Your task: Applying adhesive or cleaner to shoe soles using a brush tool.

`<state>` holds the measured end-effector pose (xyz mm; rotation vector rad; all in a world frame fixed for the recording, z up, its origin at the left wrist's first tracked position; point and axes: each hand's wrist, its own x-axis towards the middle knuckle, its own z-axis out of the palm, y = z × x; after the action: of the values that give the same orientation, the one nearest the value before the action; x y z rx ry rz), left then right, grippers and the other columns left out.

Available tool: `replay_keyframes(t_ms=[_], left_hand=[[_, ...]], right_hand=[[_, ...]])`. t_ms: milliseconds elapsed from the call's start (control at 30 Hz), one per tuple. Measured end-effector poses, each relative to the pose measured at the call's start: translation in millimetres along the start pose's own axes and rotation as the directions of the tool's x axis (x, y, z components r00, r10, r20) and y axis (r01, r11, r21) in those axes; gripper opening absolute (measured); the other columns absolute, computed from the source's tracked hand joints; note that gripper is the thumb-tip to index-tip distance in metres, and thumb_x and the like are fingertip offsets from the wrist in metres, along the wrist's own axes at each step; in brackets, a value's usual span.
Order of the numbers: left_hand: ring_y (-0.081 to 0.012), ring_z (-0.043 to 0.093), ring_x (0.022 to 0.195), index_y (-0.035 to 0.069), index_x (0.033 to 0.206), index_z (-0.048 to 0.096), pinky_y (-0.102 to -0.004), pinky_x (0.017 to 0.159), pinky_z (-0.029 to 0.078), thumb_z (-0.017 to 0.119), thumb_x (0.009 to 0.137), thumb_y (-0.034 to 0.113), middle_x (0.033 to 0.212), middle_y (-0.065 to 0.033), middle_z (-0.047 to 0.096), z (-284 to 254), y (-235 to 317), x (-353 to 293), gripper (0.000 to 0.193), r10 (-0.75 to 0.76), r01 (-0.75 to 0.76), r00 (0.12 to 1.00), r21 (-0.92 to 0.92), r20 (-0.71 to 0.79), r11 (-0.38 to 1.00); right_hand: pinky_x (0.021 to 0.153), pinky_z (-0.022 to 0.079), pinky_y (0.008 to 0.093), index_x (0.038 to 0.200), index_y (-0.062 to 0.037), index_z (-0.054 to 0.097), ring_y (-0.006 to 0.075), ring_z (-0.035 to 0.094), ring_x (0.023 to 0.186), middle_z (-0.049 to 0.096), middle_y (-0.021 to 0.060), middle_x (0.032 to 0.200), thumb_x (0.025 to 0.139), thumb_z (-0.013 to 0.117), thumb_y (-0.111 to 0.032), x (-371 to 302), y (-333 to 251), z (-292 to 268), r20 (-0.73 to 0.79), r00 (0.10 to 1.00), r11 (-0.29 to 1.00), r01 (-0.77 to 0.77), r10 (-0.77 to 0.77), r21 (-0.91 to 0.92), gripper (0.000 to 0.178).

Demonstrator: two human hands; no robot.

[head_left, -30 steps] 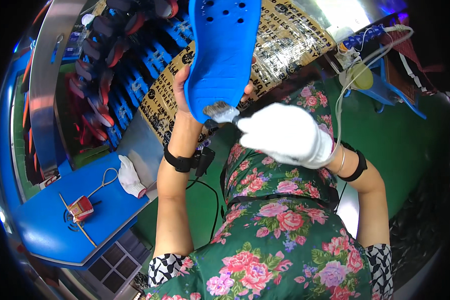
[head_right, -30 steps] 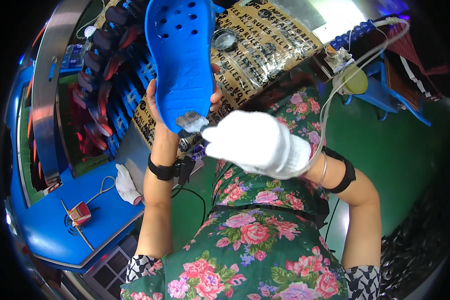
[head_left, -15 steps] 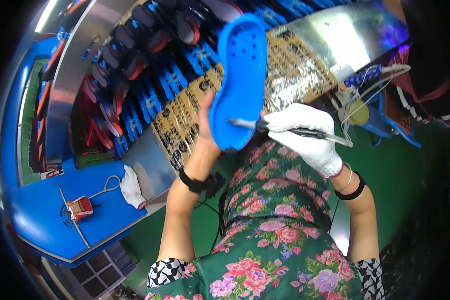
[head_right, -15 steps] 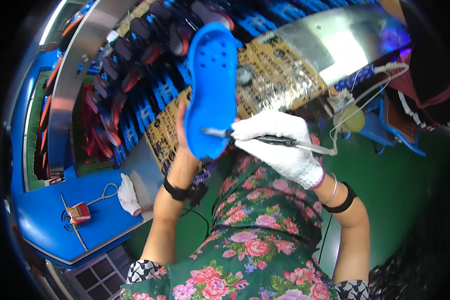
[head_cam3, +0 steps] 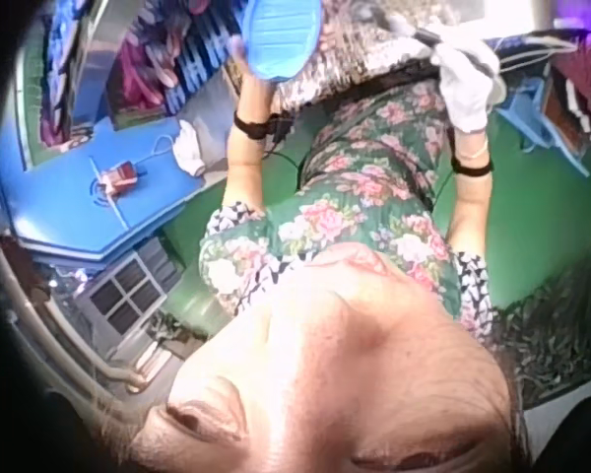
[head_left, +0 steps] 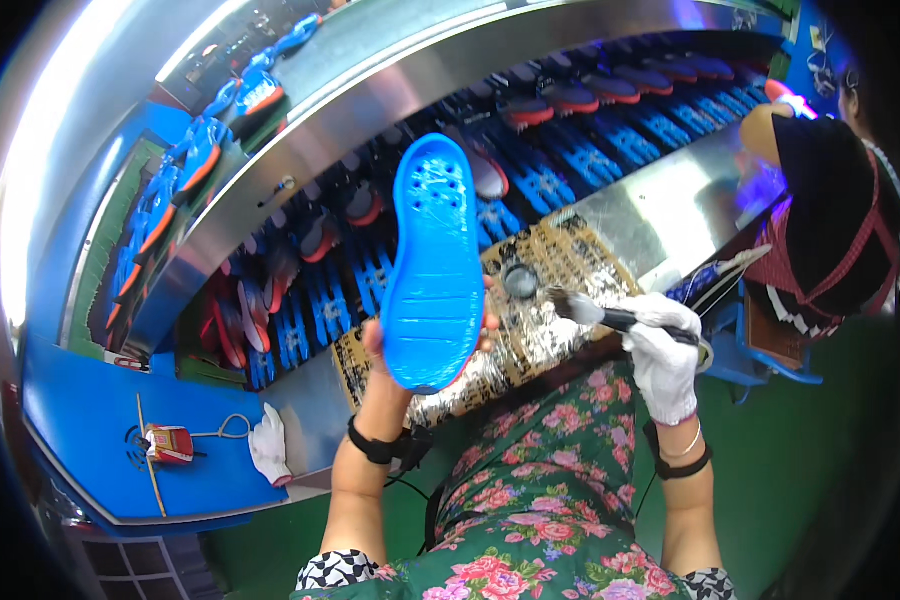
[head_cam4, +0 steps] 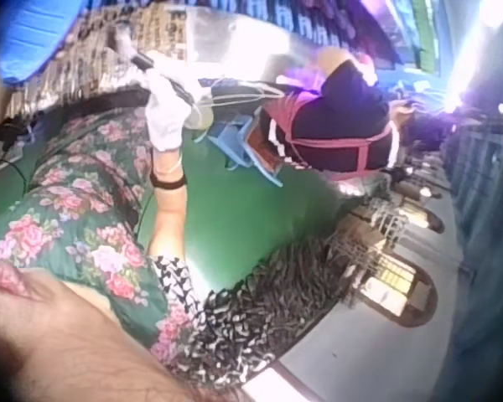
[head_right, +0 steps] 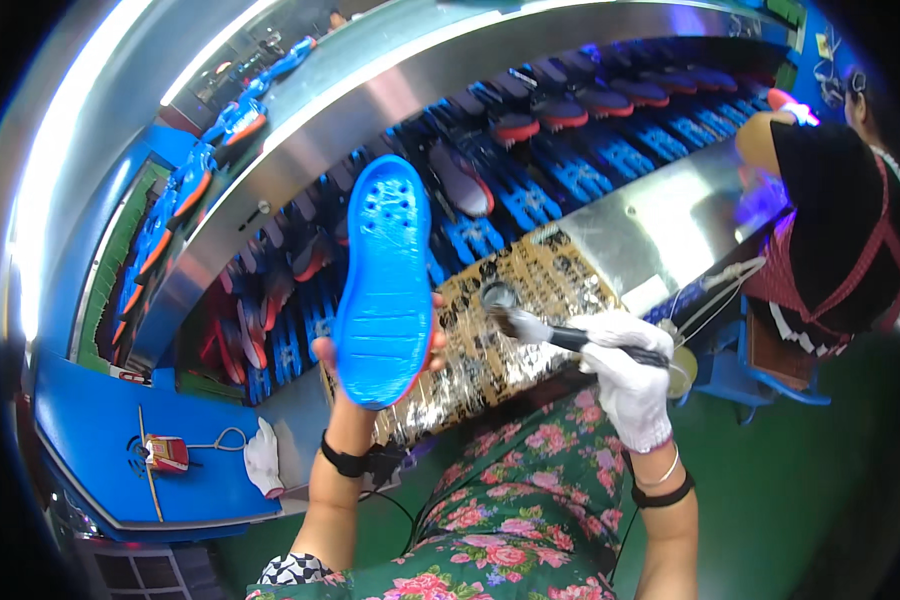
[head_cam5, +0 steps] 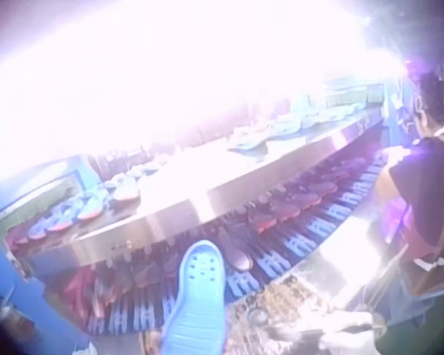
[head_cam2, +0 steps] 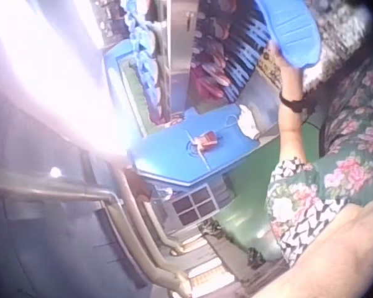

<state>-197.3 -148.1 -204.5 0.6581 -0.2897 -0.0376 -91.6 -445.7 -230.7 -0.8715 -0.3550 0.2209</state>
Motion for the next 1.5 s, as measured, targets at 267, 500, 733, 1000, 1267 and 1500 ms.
replay_keyframes(t_ms=[267,500,733,1000,1267,1500], left_hand=[[-0.0505,0.043,0.132,-0.004,0.153,0.022,-0.0562,0.107,0.048,0.069,0.081,0.072,0.150,-0.0334,0.031,77,143,136,0.115,0.323,-0.287,0.929,-0.201,0.178,0.936],[-0.0394,0.027,0.147,-0.001,0.156,0.021,-0.0562,0.119,0.031,0.029,0.101,0.065,0.160,-0.0242,0.022,9,213,214,0.086,0.583,-0.577,0.812,-0.208,-0.037,0.790],[-0.0344,0.055,0.129,-0.007,0.150,0.036,-0.0428,0.107,0.044,0.056,0.099,0.042,0.137,-0.0256,0.054,40,121,282,0.073,0.687,-0.450,0.726,0.781,0.038,0.433],[-0.0426,0.044,0.138,-0.006,0.151,0.033,-0.0468,0.116,0.036,0.063,0.092,0.035,0.150,-0.0324,0.041,21,122,471,0.077,0.461,0.146,0.854,0.739,0.242,-0.658],[-0.0474,0.033,0.144,0.013,0.155,0.034,-0.0621,0.114,0.032,0.063,0.090,0.033,0.163,-0.0191,0.028,21,115,530,0.073,0.570,0.514,0.814,0.600,-0.115,-0.613],[-0.0385,0.051,0.123,0.015,0.123,0.062,-0.0622,0.101,0.046,0.083,0.079,0.028,0.135,-0.0151,0.047,-7,210,459,0.051,0.796,0.069,0.595,0.978,0.116,-0.195]], right_hand=[[0.067,0.055,0.0235,0.098,0.0033,0.075,0.0138,0.069,0.072,0.076,0.0142,0.095,0.082,0.071,0.008,16,30,10,-0.018,0.992,0.992,-0.124,0.124,-0.028,0.018],[0.065,0.050,0.0237,0.101,0.0014,0.078,0.0088,0.065,0.074,0.075,0.0044,0.087,0.083,0.074,0.002,1,81,10,0.109,0.972,0.969,-0.192,0.210,-0.159,0.018],[0.069,0.054,0.0235,0.103,0.0039,0.076,0.0121,0.069,0.075,0.076,0.0088,0.091,0.084,0.073,0.000,5,75,-6,0.050,0.956,0.957,-0.288,0.290,-0.038,0.020],[0.071,0.057,0.0244,0.101,0.0031,0.075,0.0140,0.071,0.076,0.076,0.0095,0.091,0.084,0.075,0.002,27,88,-39,-0.085,0.947,0.948,-0.300,0.309,0.102,0.018],[0.070,0.055,0.0236,0.102,0.0048,0.075,0.0122,0.069,0.076,0.076,0.0093,0.092,0.084,0.073,0.003,34,76,-65,-0.134,0.939,0.945,-0.300,0.317,0.128,0.018],[0.070,0.055,0.0226,0.104,0.0052,0.075,0.0109,0.068,0.076,0.076,0.0100,0.093,0.087,0.072,0.001,26,75,-41,0.018,0.937,0.929,-0.349,0.350,0.120,0.018]])
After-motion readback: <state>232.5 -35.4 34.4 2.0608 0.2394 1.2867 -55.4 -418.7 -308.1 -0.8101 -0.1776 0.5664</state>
